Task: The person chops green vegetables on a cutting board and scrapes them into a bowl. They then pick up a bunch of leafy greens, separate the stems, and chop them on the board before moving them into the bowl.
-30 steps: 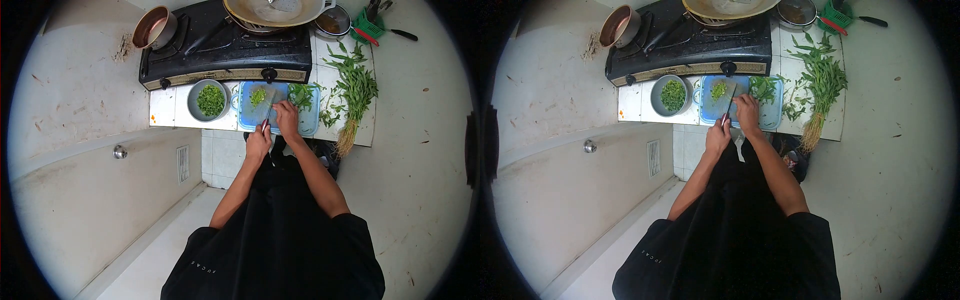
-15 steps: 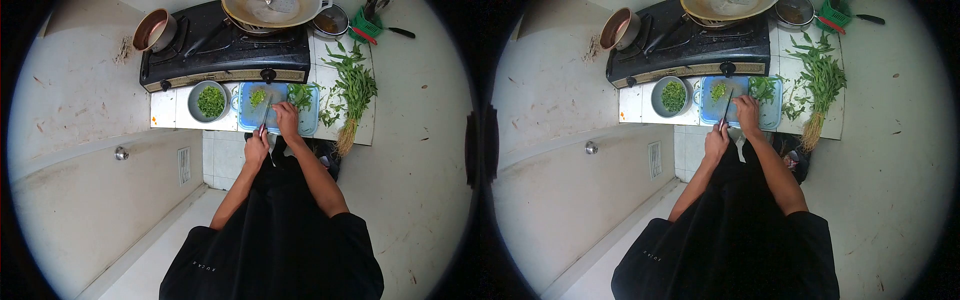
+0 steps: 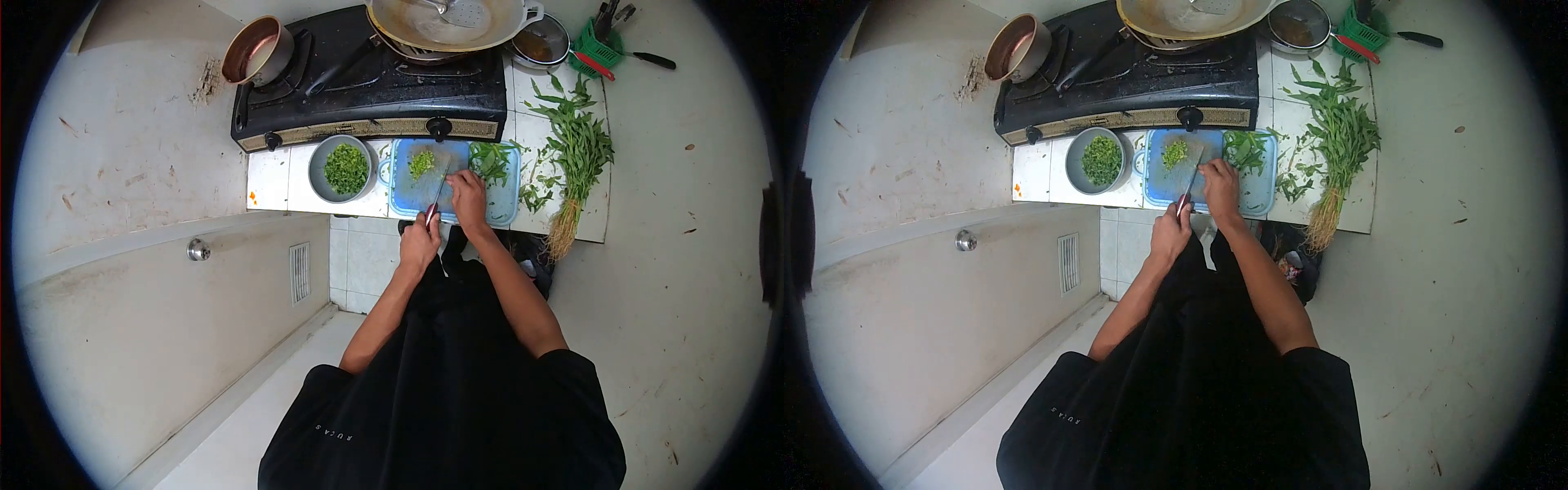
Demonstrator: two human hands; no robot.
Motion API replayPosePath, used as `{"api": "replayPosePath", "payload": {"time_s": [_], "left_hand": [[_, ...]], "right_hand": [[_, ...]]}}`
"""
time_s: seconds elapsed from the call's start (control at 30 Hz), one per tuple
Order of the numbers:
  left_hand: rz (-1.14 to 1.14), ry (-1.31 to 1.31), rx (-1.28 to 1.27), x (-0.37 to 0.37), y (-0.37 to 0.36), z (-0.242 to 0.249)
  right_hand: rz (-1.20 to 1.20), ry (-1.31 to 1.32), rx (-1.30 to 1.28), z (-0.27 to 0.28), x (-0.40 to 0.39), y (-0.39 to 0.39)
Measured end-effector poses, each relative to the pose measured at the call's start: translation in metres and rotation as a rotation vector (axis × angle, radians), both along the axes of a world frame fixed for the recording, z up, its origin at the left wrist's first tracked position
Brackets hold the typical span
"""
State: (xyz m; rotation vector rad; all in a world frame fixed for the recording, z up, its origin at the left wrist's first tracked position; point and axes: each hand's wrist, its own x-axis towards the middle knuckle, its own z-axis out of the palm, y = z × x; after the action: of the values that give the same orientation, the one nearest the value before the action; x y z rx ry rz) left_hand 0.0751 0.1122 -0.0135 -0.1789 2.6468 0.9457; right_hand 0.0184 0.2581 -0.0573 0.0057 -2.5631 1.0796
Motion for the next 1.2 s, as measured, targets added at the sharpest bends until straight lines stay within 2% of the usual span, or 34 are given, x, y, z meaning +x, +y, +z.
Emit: {"api": "replayPosePath", "payload": {"time_s": [0.4, 0.6, 0.87, 1.2], "left_hand": [[0.009, 0.067, -0.059, -0.024, 0.021, -0.008], [0.019, 0.041, -0.1, 0.019, 0.001, -0.011], [0.047, 0.036, -0.024, -0.002, 0.0, -0.007], [0.007, 0.012, -0.007, 0.005, 0.003, -0.003]], "right_hand": [[0.013, 0.02, -0.006, -0.004, -0.003, 0.0], [-0.01, 0.015, 0.015, -0.002, -0.002, 0.001], [-0.013, 0.027, -0.086, -0.006, 0.0, 0.001], [-0.016, 0.017, -0.071, -0.001, -0.001, 0.001]]}}
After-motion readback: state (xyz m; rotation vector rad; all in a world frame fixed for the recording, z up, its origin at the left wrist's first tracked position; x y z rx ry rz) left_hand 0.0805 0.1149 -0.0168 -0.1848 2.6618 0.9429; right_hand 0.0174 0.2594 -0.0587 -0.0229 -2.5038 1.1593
